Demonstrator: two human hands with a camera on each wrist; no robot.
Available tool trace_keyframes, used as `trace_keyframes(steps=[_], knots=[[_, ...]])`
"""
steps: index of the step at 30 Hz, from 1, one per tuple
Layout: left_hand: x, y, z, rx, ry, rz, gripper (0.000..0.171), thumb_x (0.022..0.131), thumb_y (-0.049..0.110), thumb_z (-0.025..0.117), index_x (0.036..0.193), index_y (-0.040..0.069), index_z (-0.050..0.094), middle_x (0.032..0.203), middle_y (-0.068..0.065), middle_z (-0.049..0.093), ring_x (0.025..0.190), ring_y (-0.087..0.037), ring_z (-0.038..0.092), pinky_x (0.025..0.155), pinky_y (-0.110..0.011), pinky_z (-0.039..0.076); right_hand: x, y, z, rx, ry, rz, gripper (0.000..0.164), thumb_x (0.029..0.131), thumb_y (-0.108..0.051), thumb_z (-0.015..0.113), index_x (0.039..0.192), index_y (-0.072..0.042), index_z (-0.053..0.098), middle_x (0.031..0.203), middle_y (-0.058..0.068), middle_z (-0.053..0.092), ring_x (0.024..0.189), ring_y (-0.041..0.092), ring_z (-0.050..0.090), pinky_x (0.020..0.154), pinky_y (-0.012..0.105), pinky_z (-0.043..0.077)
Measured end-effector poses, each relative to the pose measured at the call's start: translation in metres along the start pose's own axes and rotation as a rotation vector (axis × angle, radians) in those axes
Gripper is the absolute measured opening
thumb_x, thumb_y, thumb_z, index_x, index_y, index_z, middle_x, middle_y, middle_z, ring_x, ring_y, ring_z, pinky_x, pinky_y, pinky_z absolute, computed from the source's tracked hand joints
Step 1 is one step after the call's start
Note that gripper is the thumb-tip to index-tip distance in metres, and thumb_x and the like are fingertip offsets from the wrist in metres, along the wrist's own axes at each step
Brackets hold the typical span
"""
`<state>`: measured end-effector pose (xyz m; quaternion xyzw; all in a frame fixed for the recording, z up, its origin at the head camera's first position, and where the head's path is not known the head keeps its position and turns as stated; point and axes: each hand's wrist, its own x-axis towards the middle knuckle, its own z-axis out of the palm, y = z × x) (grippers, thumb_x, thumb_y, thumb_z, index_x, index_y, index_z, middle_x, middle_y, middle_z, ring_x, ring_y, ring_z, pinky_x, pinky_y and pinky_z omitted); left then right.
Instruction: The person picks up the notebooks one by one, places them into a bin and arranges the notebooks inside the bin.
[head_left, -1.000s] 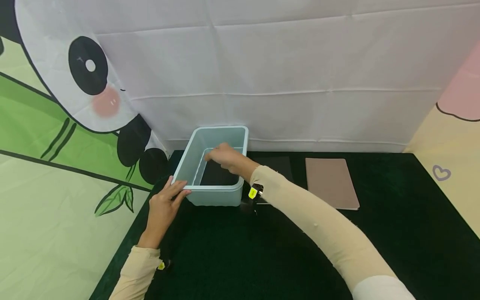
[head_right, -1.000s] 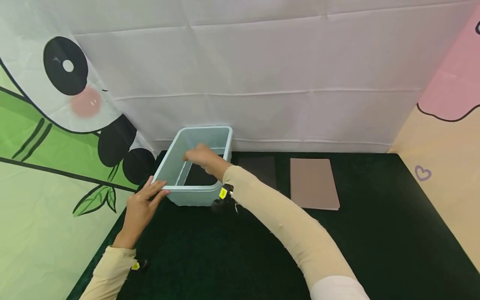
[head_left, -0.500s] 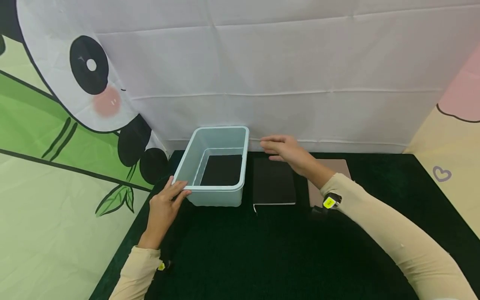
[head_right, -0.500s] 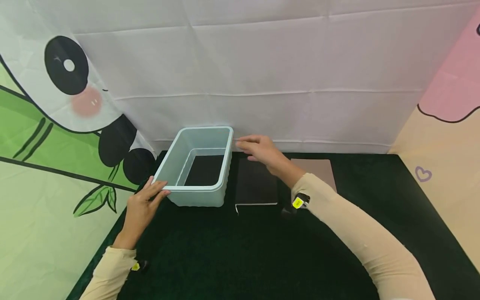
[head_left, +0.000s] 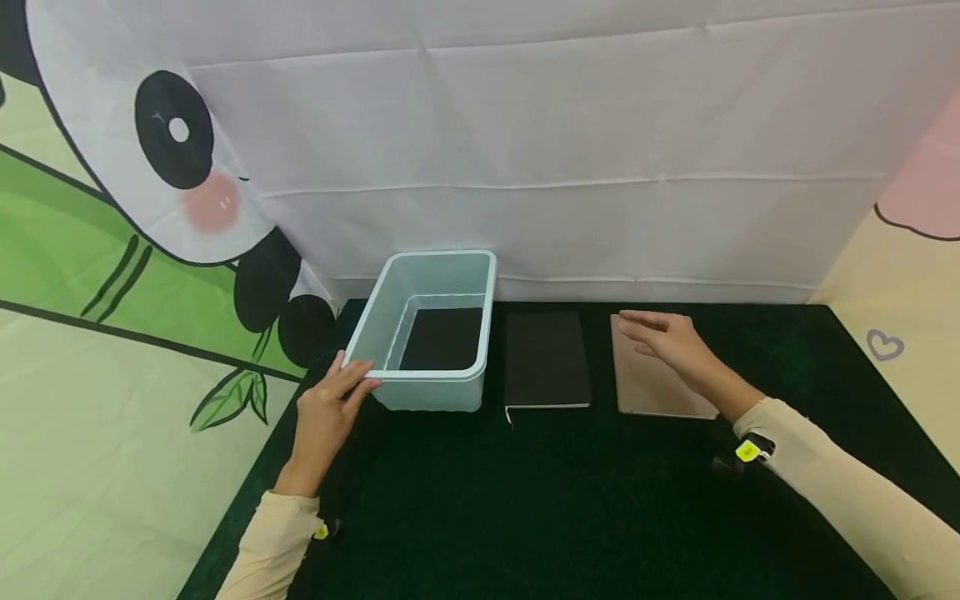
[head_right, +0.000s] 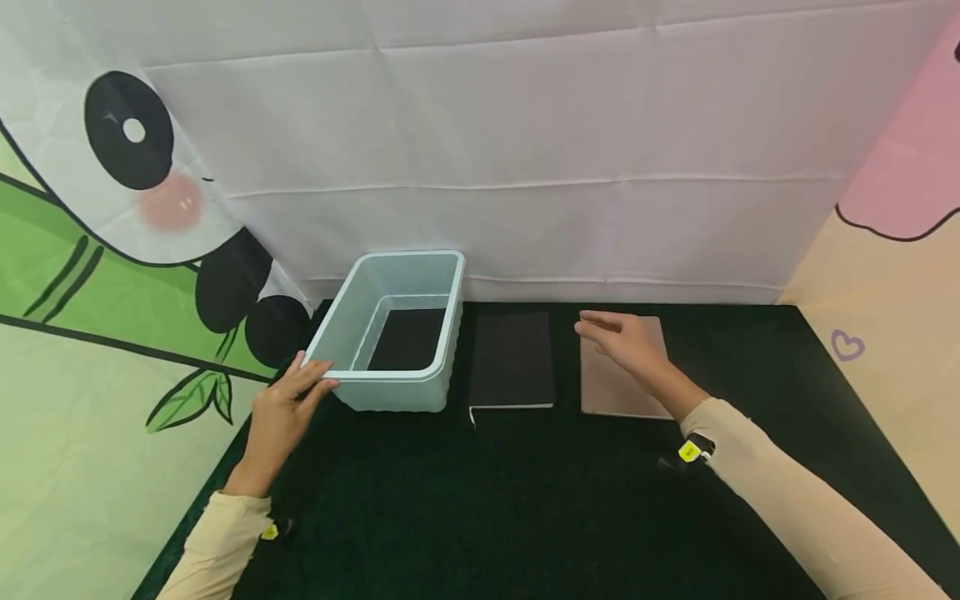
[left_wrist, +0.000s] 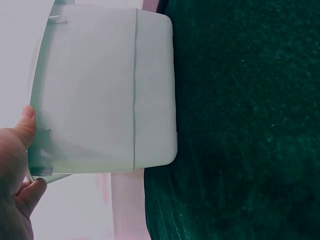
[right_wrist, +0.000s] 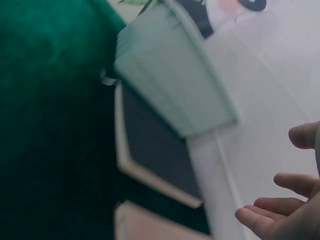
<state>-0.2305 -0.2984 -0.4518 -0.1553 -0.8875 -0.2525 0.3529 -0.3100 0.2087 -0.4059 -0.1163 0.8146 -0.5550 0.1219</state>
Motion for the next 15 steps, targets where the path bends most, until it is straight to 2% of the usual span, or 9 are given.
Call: trace_keyframes(steps=[5,7,10,11,13,15], knots=[[-0.001,-0.001,0.002,-0.003,0.017,0.007,0.036,0.083,0.003,0.083,0.118,0.003,0.076,0.115,-0.016,0.075,0.127,-0.045,0.058,0.101,-0.059,0.047,-0.013,0.037,-0.013,-0.254,0.071,-0.001,0.068,0.106,-0.051,0.05,0.155,-0.003,0.042,0.156,0.026,0.042,0.142,0.046,0.042,0.113,0.063,0.04],[-0.001,-0.001,0.003,0.0,0.019,0.007,0.036,0.082,0.003,0.083,0.118,0.003,0.076,0.115,-0.016,0.075,0.127,-0.045,0.058,0.101,-0.059,0.047,-0.019,0.048,-0.017,-0.356,0.101,0.008,0.068,0.106,-0.053,0.049,0.154,-0.006,0.043,0.155,0.028,0.043,0.139,0.049,0.044,0.109,0.067,0.04],[-0.001,-0.001,0.004,0.003,0.015,0.002,0.035,0.083,0.003,0.083,0.117,0.003,0.076,0.115,-0.017,0.075,0.127,-0.045,0.058,0.101,-0.059,0.047,-0.026,0.067,-0.025,-0.458,0.132,-0.025,0.064,0.106,-0.05,0.051,0.152,-0.006,0.047,0.151,0.032,0.046,0.131,0.051,0.051,0.101,0.068,0.047],[0.0,0.0,0.004,0.006,0.013,0.002,0.035,0.083,0.003,0.082,0.117,0.003,0.076,0.115,-0.017,0.075,0.127,-0.045,0.058,0.1,-0.059,0.048,-0.029,0.073,-0.028,-0.488,0.14,-0.042,0.063,0.106,-0.049,0.052,0.151,-0.005,0.048,0.149,0.033,0.047,0.124,0.051,0.056,0.094,0.064,0.052],[0.0,0.0,0.005,0.009,0.012,0.002,0.035,0.083,0.003,0.082,0.117,0.002,0.076,0.115,-0.018,0.075,0.126,-0.045,0.058,0.1,-0.06,0.048,-0.033,0.085,-0.033,-0.531,0.154,-0.079,0.061,0.105,-0.046,0.055,0.149,-0.004,0.051,0.133,0.033,0.059,0.098,0.044,0.066,0.076,0.05,0.058],[0.0,0.0,0.005,0.018,0.013,0.0,0.035,0.083,0.003,0.082,0.117,0.002,0.076,0.115,-0.018,0.075,0.127,-0.045,0.058,0.1,-0.06,0.048,-0.035,0.096,-0.036,-0.564,0.172,-0.11,0.059,0.104,-0.044,0.058,0.147,-0.003,0.053,0.131,0.032,0.06,0.076,0.032,0.064,0.061,0.037,0.053]])
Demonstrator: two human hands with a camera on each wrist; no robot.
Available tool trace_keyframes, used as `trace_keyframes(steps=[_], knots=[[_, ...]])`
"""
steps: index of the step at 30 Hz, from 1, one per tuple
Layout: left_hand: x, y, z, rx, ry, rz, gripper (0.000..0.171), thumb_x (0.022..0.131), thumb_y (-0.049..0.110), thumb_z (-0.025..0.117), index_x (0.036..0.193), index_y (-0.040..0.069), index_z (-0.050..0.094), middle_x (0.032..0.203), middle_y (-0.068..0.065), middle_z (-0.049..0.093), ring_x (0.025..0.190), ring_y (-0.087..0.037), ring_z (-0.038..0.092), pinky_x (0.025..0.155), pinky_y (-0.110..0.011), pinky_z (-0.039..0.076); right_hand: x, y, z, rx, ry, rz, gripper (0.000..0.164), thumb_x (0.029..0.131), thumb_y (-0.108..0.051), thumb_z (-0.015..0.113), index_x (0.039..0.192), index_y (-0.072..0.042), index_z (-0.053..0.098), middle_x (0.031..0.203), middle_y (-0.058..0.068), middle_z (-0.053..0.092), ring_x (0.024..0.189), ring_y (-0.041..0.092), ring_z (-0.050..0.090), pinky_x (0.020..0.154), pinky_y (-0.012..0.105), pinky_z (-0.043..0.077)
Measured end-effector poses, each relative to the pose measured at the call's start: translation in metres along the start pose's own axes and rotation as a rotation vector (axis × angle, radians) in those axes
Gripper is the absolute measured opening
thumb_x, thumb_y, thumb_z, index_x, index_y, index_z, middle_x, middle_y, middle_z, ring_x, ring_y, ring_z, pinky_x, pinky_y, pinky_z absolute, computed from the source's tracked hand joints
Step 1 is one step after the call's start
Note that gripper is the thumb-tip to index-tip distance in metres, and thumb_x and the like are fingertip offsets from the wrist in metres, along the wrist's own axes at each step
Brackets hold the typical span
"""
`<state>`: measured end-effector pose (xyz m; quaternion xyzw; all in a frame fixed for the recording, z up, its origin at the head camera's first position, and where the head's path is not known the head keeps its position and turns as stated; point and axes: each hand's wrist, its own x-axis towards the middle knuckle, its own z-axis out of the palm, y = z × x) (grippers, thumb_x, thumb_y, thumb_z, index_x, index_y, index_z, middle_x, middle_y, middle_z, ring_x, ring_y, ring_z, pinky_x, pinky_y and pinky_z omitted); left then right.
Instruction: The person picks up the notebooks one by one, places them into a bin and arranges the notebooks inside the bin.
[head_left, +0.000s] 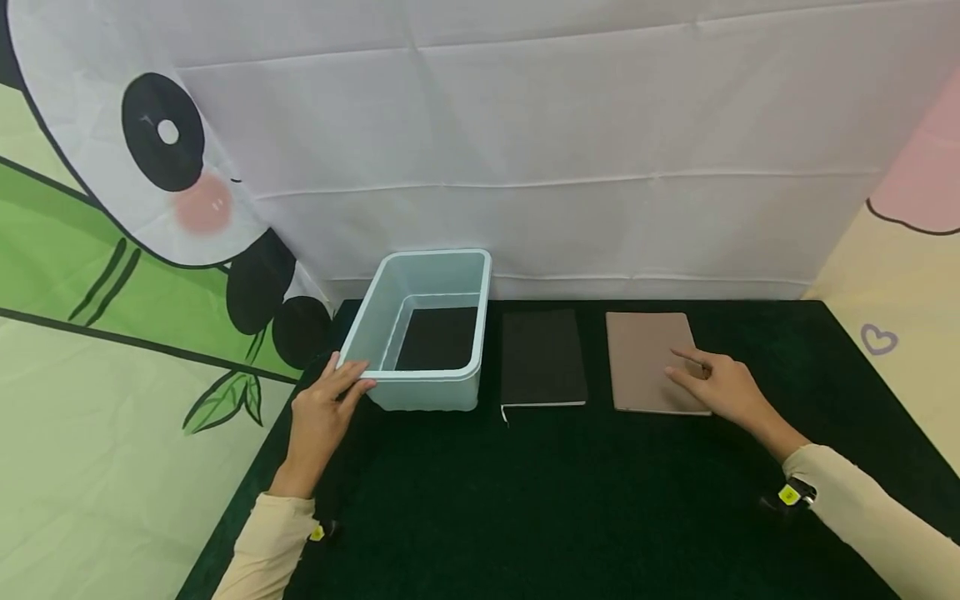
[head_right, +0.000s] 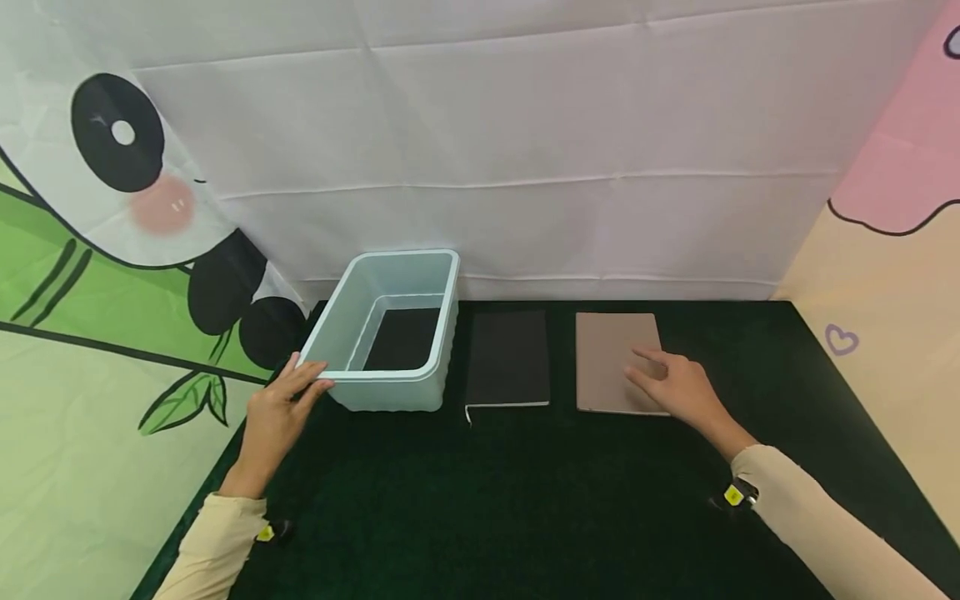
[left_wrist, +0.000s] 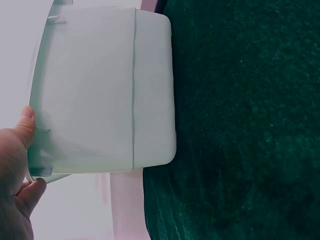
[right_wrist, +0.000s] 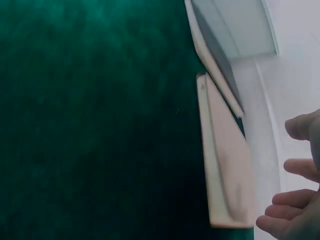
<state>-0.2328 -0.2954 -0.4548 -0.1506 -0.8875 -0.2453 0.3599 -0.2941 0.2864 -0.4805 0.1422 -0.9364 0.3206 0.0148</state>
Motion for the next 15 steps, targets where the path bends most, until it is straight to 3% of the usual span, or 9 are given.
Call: trace_keyframes(steps=[3,5,8,10,15], knots=[[-0.001,0.0,0.0,0.007,0.006,0.002,0.035,0.083,0.003,0.082,0.117,0.001,0.076,0.114,-0.018,0.075,0.127,-0.045,0.057,0.099,-0.061,0.049,-0.003,0.013,0.004,-0.038,0.032,-0.028,0.057,0.103,-0.041,0.061,0.144,-0.002,0.056,0.134,0.033,0.059,0.075,0.032,0.062,0.06,0.037,0.05],[-0.001,0.001,0.001,0.01,0.008,0.005,0.036,0.083,0.003,0.082,0.118,0.002,0.076,0.115,-0.018,0.075,0.128,-0.044,0.057,0.099,-0.061,0.049,-0.006,0.021,0.006,-0.05,0.037,-0.03,0.056,0.103,-0.039,0.062,0.143,-0.001,0.057,0.147,0.036,0.046,0.098,0.045,0.065,0.076,0.05,0.056],[-0.001,0.003,0.001,0.004,0.013,0.015,0.037,0.083,0.002,0.081,0.119,0.002,0.075,0.115,-0.018,0.075,0.127,-0.046,0.057,0.099,-0.061,0.049,-0.01,0.03,0.009,-0.056,0.025,-0.007,0.057,0.103,-0.038,0.063,0.144,0.0,0.055,0.149,0.038,0.043,0.126,0.057,0.051,0.096,0.068,0.048],[-0.001,0.004,0.002,0.0,0.018,0.02,0.037,0.083,0.002,0.081,0.12,0.003,0.075,0.115,-0.018,0.075,0.126,-0.047,0.058,0.098,-0.061,0.049,-0.011,0.034,0.011,-0.047,0.017,0.005,0.059,0.103,-0.039,0.063,0.146,0.0,0.053,0.149,0.037,0.043,0.126,0.056,0.051,0.1,0.071,0.044],[0.001,0.005,0.004,0.0,0.017,0.011,0.037,0.083,0.002,0.081,0.119,0.003,0.076,0.115,-0.018,0.075,0.126,-0.046,0.057,0.098,-0.062,0.049,-0.013,0.039,0.016,-0.036,0.004,0.034,0.064,0.103,-0.045,0.061,0.148,0.0,0.05,0.146,0.036,0.047,0.115,0.047,0.059,0.096,0.067,0.048]])
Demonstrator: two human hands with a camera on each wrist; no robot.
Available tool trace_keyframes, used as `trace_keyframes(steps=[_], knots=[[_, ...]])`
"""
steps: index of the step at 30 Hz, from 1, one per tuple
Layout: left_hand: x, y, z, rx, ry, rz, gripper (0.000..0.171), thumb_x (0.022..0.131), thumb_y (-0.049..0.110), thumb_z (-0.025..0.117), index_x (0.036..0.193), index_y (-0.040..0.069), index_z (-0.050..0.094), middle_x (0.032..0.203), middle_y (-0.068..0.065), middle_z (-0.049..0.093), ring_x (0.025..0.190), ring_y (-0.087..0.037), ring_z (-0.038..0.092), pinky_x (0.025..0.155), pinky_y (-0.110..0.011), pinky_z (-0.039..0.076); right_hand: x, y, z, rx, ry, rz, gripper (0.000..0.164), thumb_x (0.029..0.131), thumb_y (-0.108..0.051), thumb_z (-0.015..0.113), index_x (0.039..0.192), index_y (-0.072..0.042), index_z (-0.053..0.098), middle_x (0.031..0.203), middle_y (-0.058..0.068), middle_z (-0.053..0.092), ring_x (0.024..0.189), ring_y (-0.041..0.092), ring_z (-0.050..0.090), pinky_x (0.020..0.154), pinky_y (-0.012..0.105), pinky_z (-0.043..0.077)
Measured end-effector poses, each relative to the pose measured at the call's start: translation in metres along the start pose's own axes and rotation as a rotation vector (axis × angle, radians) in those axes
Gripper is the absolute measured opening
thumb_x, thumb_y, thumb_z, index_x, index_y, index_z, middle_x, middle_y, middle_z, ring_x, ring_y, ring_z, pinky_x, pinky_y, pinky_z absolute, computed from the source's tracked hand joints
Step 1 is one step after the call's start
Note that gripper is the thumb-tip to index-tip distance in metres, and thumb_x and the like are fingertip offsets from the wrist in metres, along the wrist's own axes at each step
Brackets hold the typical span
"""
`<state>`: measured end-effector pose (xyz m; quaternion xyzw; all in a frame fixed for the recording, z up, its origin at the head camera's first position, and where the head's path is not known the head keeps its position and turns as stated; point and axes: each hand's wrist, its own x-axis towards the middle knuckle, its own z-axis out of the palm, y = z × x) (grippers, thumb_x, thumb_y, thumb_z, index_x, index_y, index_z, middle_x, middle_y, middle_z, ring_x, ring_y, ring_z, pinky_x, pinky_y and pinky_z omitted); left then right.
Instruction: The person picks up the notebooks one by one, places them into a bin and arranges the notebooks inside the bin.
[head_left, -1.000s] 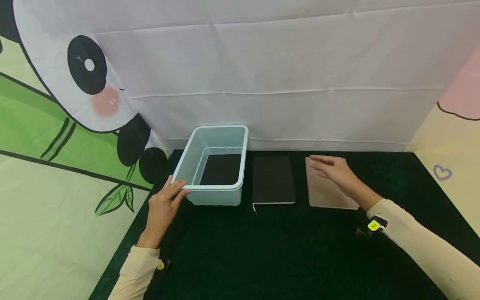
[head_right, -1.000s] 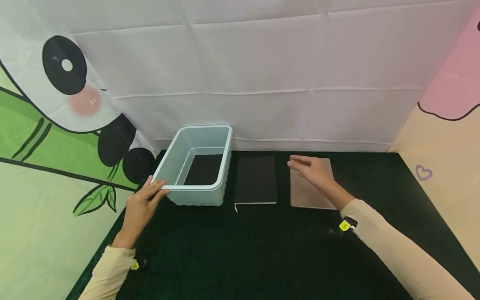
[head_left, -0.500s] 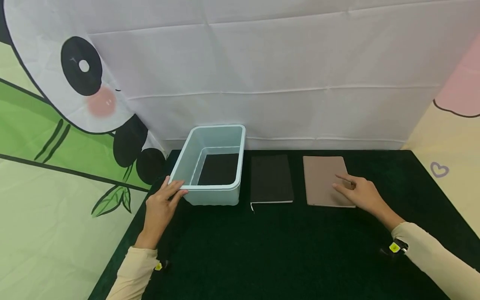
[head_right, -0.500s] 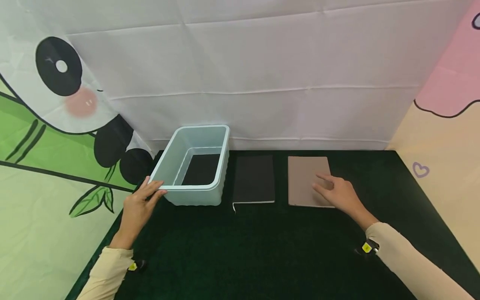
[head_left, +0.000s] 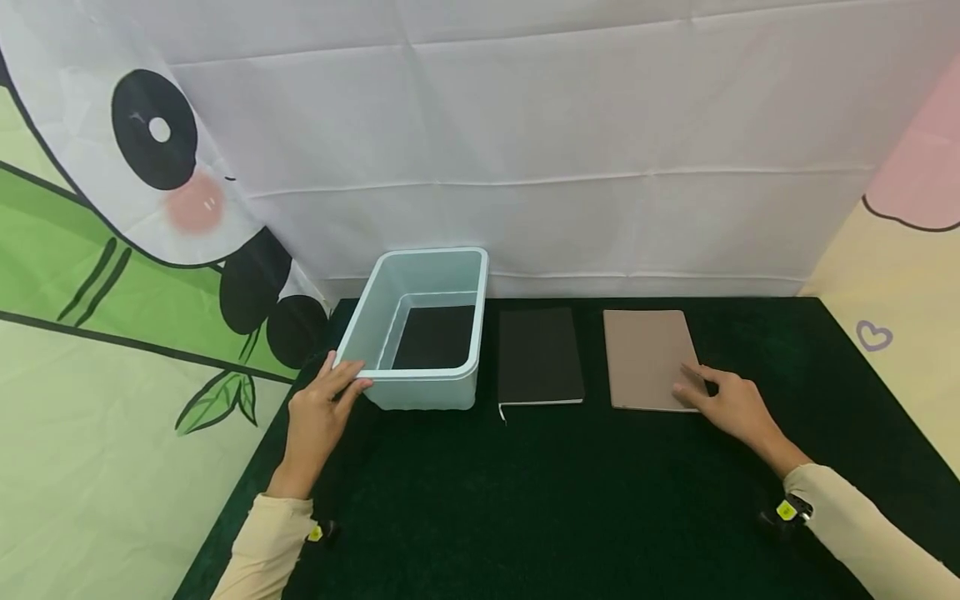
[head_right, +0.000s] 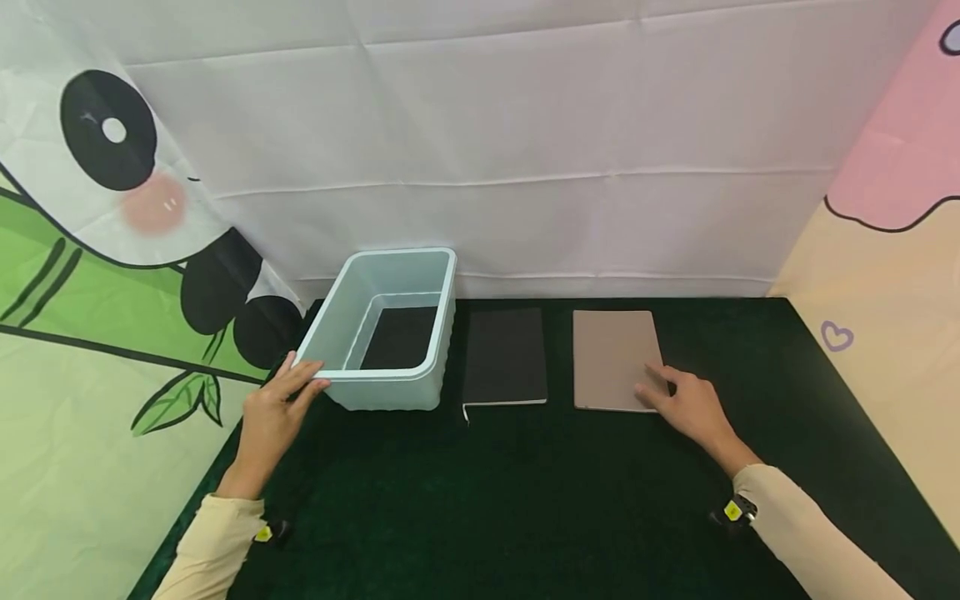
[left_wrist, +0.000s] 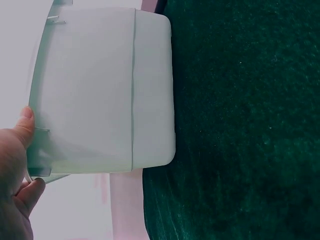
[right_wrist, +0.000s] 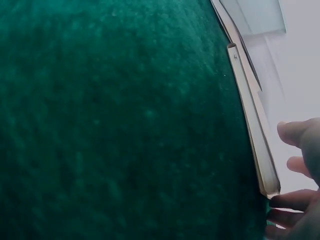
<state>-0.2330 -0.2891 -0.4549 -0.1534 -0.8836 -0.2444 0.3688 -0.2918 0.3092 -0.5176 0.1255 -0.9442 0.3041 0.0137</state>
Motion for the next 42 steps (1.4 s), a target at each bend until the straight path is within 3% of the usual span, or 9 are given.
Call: trace_keyframes(steps=[6,13,18,32,42], knots=[[0.0,-0.001,0.0,0.003,-0.003,-0.007,0.036,0.083,0.002,0.082,0.119,0.002,0.076,0.115,-0.018,0.075,0.127,-0.045,0.057,0.097,-0.062,0.049,0.0,0.0,0.007,-0.001,-0.008,0.007,0.067,0.102,-0.048,0.061,0.147,0.0,0.051,0.147,0.037,0.045,0.131,0.057,0.045,0.104,0.073,0.039],[0.0,-0.002,0.001,-0.004,0.0,-0.013,0.037,0.084,0.003,0.081,0.121,0.005,0.076,0.115,-0.016,0.075,0.129,-0.043,0.057,0.098,-0.06,0.049,0.0,0.0,0.013,0.011,0.013,-0.011,0.066,0.101,-0.045,0.064,0.146,0.002,0.052,0.148,0.035,0.046,0.136,0.064,0.033,0.106,0.079,0.029],[0.0,-0.001,0.001,-0.004,0.007,-0.013,0.037,0.084,0.003,0.081,0.12,0.005,0.076,0.115,-0.016,0.075,0.128,-0.044,0.057,0.097,-0.061,0.049,-0.001,0.0,0.015,0.024,0.003,0.0,0.067,0.101,-0.045,0.065,0.147,0.001,0.051,0.151,0.038,0.039,0.138,0.066,0.026,0.108,0.08,0.023],[-0.002,-0.002,0.003,0.006,0.002,-0.015,0.037,0.083,0.003,0.081,0.119,0.003,0.076,0.116,-0.018,0.075,0.128,-0.045,0.057,0.099,-0.061,0.049,0.002,-0.017,0.016,0.081,0.036,0.147,0.058,0.095,-0.026,0.074,0.14,0.006,0.057,0.152,0.041,0.034,0.135,0.064,0.035,0.106,0.077,0.033],[-0.002,-0.003,0.004,0.0,0.006,-0.018,0.035,0.084,0.003,0.081,0.118,0.001,0.075,0.116,-0.017,0.075,0.127,-0.046,0.058,0.102,-0.059,0.048,0.008,-0.022,0.01,0.275,-0.016,0.29,0.063,0.093,-0.019,0.078,0.146,0.002,0.051,0.155,0.038,0.034,0.141,0.059,0.031,0.109,0.072,0.035]])
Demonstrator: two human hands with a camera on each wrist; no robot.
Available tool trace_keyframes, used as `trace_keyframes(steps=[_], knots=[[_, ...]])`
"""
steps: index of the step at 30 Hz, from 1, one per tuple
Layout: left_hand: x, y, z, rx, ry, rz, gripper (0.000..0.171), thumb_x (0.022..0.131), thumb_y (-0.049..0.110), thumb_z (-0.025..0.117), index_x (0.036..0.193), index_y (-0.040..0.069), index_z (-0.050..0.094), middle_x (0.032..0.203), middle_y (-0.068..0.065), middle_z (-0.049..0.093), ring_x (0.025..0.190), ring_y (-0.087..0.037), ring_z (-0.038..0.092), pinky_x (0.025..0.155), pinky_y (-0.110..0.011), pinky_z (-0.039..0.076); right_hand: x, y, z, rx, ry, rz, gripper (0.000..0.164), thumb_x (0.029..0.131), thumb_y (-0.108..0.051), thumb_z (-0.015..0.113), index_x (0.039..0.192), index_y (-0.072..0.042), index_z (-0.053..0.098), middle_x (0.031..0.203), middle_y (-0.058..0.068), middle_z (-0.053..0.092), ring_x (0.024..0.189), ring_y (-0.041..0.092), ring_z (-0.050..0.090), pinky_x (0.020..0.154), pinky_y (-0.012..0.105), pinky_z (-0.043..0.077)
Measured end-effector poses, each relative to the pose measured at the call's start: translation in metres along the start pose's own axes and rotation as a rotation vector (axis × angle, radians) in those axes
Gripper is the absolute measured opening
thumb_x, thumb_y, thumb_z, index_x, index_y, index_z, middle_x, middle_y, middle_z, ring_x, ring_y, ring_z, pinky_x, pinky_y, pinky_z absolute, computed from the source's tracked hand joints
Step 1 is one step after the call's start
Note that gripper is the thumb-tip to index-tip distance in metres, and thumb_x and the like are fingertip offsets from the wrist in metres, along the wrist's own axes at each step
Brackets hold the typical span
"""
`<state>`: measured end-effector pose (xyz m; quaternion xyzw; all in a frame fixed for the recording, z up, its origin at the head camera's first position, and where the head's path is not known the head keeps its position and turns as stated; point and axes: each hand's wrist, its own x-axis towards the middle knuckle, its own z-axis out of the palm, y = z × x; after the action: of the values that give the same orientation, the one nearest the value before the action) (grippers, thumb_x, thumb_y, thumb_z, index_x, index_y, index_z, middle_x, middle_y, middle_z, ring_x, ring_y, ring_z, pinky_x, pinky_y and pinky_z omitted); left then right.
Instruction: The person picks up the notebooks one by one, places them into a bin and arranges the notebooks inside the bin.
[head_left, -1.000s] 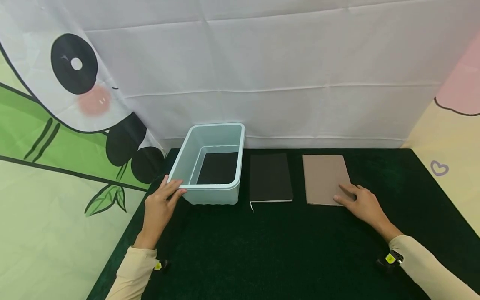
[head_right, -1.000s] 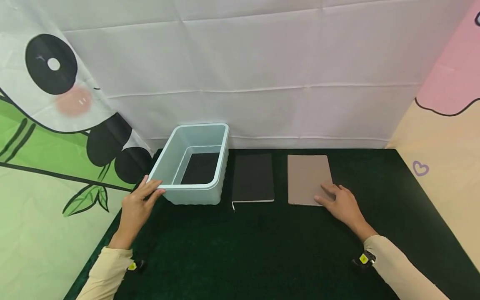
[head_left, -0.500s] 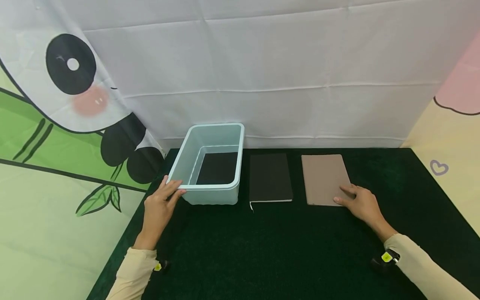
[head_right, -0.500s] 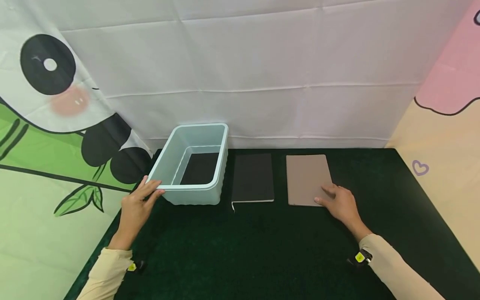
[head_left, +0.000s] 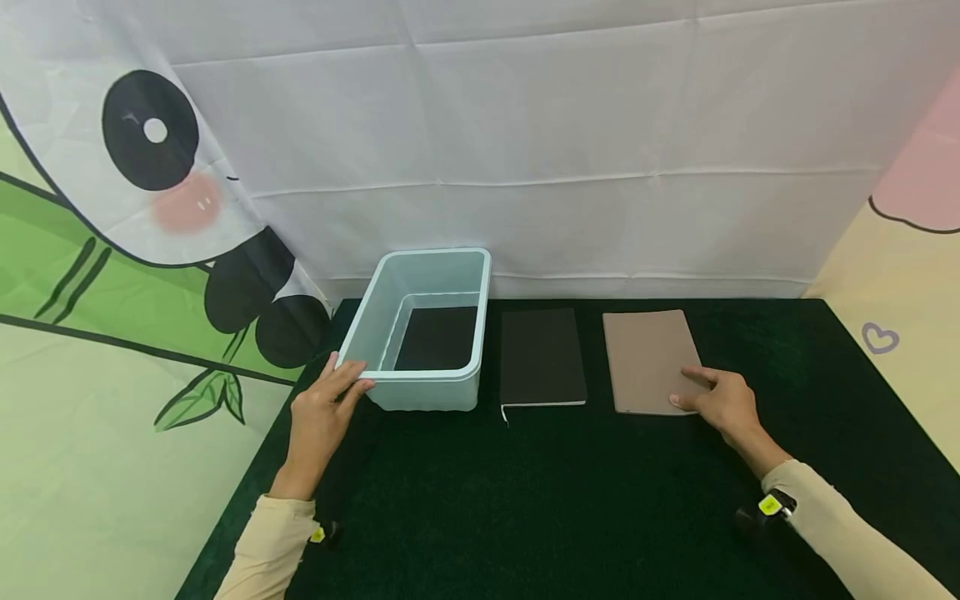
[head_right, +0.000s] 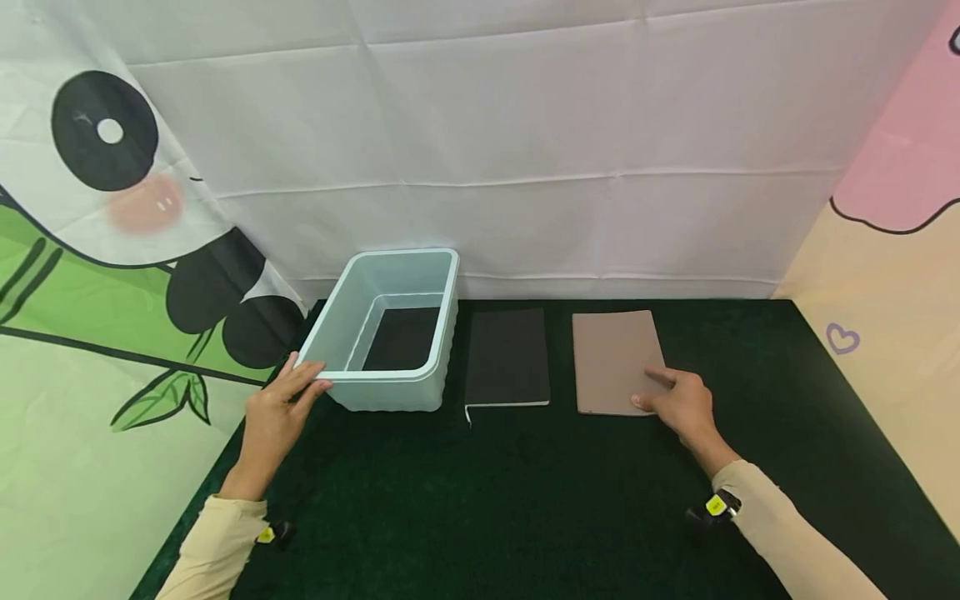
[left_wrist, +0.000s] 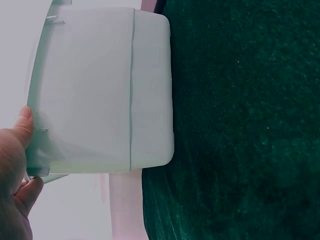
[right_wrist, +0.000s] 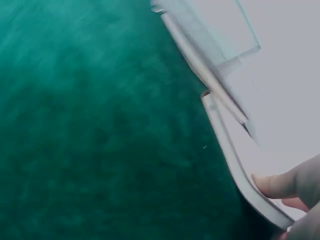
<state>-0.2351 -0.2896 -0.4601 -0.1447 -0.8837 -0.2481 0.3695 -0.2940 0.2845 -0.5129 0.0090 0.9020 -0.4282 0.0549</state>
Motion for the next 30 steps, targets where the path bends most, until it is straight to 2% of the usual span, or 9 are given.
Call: trace_keyframes(steps=[5,9,12,15,19,23,30], knots=[[0.0,0.0,0.0,0.002,-0.002,-0.004,0.036,0.084,0.003,0.081,0.119,0.002,0.076,0.116,-0.017,0.075,0.128,-0.045,0.057,0.102,-0.059,0.048,0.006,-0.004,-0.011,0.036,-0.092,0.051,0.07,0.091,-0.023,0.08,0.149,0.0,0.048,0.158,0.04,0.023,0.144,0.061,0.023,0.111,0.074,0.03],[0.0,0.0,-0.001,0.011,-0.015,-0.015,0.036,0.084,0.005,0.081,0.12,0.003,0.075,0.117,-0.018,0.074,0.13,-0.043,0.056,0.102,-0.059,0.048,0.009,-0.004,-0.021,0.02,-0.152,0.027,0.072,0.091,-0.03,0.08,0.149,-0.001,0.049,0.159,0.038,0.024,0.144,0.061,0.023,0.111,0.074,0.03],[0.0,0.001,-0.001,0.014,-0.018,-0.02,0.036,0.084,0.005,0.081,0.12,0.003,0.075,0.117,-0.018,0.074,0.13,-0.043,0.056,0.102,-0.06,0.048,0.012,-0.001,-0.029,0.015,-0.183,-0.008,0.073,0.091,-0.035,0.08,0.148,-0.001,0.05,0.157,0.038,0.028,0.142,0.059,0.029,0.109,0.072,0.035],[0.0,0.0,-0.001,0.013,-0.016,-0.016,0.036,0.085,0.005,0.081,0.12,0.003,0.075,0.117,-0.017,0.074,0.13,-0.043,0.056,0.102,-0.06,0.048,0.014,0.001,-0.035,0.022,-0.219,-0.033,0.074,0.091,-0.038,0.079,0.147,-0.001,0.051,0.156,0.039,0.03,0.137,0.055,0.038,0.106,0.067,0.043],[0.0,-0.002,0.0,0.007,-0.011,-0.009,0.037,0.085,0.005,0.08,0.121,0.004,0.075,0.117,-0.017,0.074,0.129,-0.043,0.056,0.103,-0.059,0.048,0.017,0.005,-0.039,0.085,-0.282,-0.036,0.074,0.092,-0.036,0.078,0.149,0.001,0.048,0.157,0.039,0.028,0.136,0.052,0.042,0.104,0.059,0.05],[0.0,-0.002,-0.001,0.006,-0.008,-0.005,0.037,0.084,0.004,0.081,0.121,0.004,0.075,0.116,-0.017,0.075,0.128,-0.045,0.057,0.102,-0.059,0.048,0.019,0.008,-0.04,0.164,-0.326,-0.003,0.075,0.094,-0.033,0.077,0.151,0.001,0.044,0.16,0.038,0.023,0.14,0.052,0.04,0.103,0.049,0.053],[0.002,0.002,-0.002,-0.006,-0.008,-0.007,0.035,0.084,0.003,0.081,0.119,0.002,0.075,0.115,-0.019,0.074,0.128,-0.045,0.057,0.103,-0.058,0.047,0.014,0.011,-0.038,0.273,-0.32,0.024,0.075,0.094,-0.031,0.077,0.152,0.002,0.043,0.163,0.035,0.017,0.145,0.051,0.034,0.101,0.039,0.056]])
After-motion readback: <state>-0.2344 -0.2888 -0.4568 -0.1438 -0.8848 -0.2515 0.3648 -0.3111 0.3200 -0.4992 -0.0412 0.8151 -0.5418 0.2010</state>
